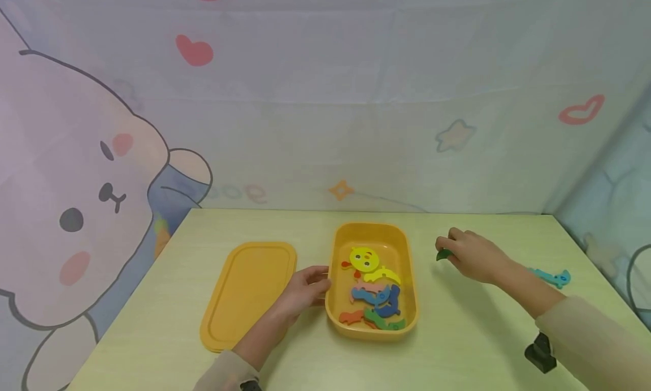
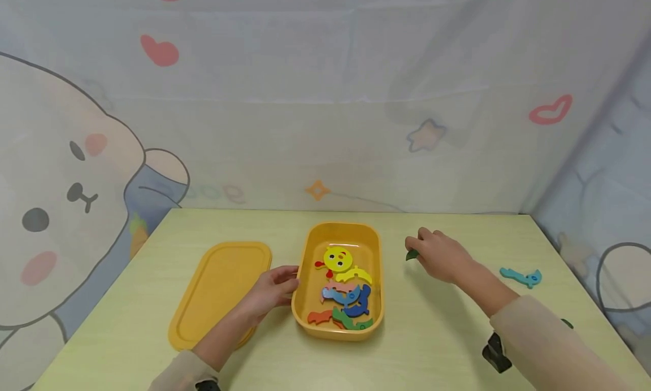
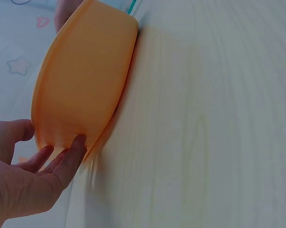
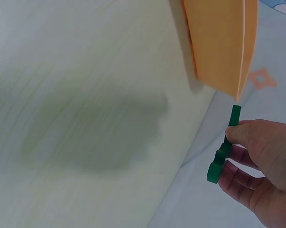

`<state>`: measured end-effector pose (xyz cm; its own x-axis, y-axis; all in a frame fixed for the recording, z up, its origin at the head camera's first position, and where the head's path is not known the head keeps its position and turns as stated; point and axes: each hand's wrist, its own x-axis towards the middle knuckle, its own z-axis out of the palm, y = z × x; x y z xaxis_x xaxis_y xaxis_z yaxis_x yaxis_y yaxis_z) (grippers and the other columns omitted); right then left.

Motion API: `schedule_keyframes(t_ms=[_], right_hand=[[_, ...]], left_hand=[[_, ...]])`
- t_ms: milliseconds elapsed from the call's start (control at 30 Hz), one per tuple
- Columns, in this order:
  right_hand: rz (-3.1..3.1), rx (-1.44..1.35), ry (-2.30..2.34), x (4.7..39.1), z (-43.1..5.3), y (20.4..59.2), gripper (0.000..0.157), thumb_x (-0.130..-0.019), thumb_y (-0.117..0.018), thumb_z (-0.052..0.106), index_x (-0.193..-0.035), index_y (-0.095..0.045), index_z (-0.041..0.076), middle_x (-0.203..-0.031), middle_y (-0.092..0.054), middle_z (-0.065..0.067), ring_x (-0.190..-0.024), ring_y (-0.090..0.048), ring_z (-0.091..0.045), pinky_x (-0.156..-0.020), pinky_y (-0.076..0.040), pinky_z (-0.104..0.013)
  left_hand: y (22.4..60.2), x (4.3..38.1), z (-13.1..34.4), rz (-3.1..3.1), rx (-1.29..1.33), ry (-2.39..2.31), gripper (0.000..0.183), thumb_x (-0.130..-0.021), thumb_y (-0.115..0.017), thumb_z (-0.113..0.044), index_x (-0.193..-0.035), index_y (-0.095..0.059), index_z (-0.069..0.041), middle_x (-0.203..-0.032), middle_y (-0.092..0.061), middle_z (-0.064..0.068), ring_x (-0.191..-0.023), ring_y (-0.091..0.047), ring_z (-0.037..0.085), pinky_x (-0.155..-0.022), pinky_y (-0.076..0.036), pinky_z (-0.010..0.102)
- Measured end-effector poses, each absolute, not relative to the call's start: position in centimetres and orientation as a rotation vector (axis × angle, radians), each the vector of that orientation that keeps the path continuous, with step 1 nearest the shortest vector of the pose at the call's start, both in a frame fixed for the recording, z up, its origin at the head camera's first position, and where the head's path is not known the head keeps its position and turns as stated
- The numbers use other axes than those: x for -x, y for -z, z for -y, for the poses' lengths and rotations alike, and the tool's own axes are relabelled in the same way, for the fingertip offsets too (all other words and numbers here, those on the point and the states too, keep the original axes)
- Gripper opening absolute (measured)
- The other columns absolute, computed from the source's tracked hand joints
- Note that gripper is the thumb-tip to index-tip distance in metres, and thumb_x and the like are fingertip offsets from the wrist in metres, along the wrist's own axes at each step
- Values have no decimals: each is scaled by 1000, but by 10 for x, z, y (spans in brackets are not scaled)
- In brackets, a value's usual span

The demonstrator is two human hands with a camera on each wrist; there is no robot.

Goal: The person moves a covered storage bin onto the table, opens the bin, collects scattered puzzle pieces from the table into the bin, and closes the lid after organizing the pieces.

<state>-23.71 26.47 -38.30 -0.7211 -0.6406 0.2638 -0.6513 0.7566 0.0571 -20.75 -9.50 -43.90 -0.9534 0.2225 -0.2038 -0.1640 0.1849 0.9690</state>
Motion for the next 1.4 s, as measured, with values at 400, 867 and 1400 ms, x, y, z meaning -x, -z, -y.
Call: schedule_keyframes(t_ms=[400,867,1400], right_hand=[[2707,-1012,-59,249,-238,372,19,-80,-68,4,-94,-57,12,-78,-50,-2,-61,-47,-17,-58,-44,-30],[2794,-1006,-81,264,-202,359,15,-84,-64,7,-96,-59,13,-79,-50,-2,-63,-46,-15,-60,-45,-29],[2833,-1018,-94,271,-175,354,14,-84,-63,8,-97,-59,12,-80,-50,-4,-66,-47,-17,-62,-46,-31]], left_hand=[[438,206,95,-2151,-83,-1853,45,-92,-53,-15,-133,-43,0,-126,-52,20,-102,-60,26,-78,-55,35],[435,204,95,-2156,-92,-1846,46,-92,-53,-15,-134,-42,1,-125,-52,21,-100,-60,25,-78,-55,36],[435,203,95,-2148,-101,-1854,46,-92,-53,-15,-134,-42,2,-126,-51,22,-100,-60,27,-78,-55,35]])
